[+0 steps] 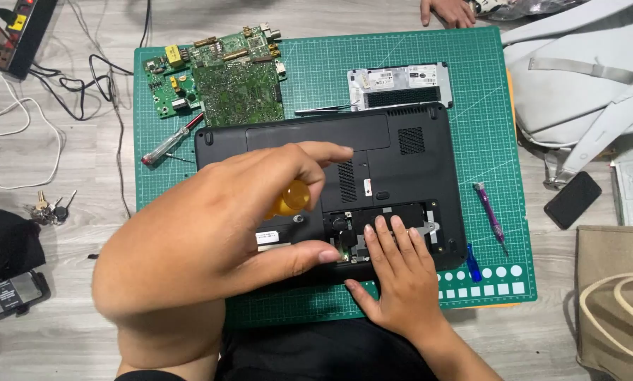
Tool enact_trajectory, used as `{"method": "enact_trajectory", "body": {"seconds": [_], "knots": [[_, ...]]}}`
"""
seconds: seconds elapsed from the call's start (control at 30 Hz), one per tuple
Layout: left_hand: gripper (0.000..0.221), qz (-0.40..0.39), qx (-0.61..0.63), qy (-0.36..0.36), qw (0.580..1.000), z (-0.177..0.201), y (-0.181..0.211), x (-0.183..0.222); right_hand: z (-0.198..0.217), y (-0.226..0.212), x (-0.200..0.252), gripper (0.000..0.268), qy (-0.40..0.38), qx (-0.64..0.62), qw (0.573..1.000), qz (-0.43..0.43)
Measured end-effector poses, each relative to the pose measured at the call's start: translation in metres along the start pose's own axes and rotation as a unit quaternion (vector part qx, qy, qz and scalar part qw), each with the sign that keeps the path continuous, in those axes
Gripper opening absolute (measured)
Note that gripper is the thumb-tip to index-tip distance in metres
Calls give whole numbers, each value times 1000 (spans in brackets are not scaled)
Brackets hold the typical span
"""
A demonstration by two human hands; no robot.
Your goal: Disassembling a laptop to check the battery and internal components by removing screws from the back panel using a screwdriver.
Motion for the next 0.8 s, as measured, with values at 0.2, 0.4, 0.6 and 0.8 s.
{"method": "enact_trajectory", "body": {"seconds": [0.2, 0.4, 0.6, 0.8], "knots": [[37, 6, 27, 5, 1000, 6, 3, 3, 1, -1, -2, 80, 9, 16, 1000, -9], [37, 14, 2, -5, 1000, 11, -1, 9, -2, -1, 1, 81, 3, 23, 1000, -18], [40, 4, 12, 11, 1000, 14, 0, 14, -4, -2, 4, 78, 11, 27, 999, -21], [41, 38, 24, 24, 999, 15, -4, 16, -5, 0, 6, 78, 9, 19, 999, -25]]}}
Point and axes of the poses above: each hand's wrist, its own x-axis away from the middle knuckle, its own z-axis out of the back of the hand, y = z × x, the point moved 4 cm from there along -x, towards the middle knuckle, and after that the axes turned 11 degrees about z, right-handed, at the moved point
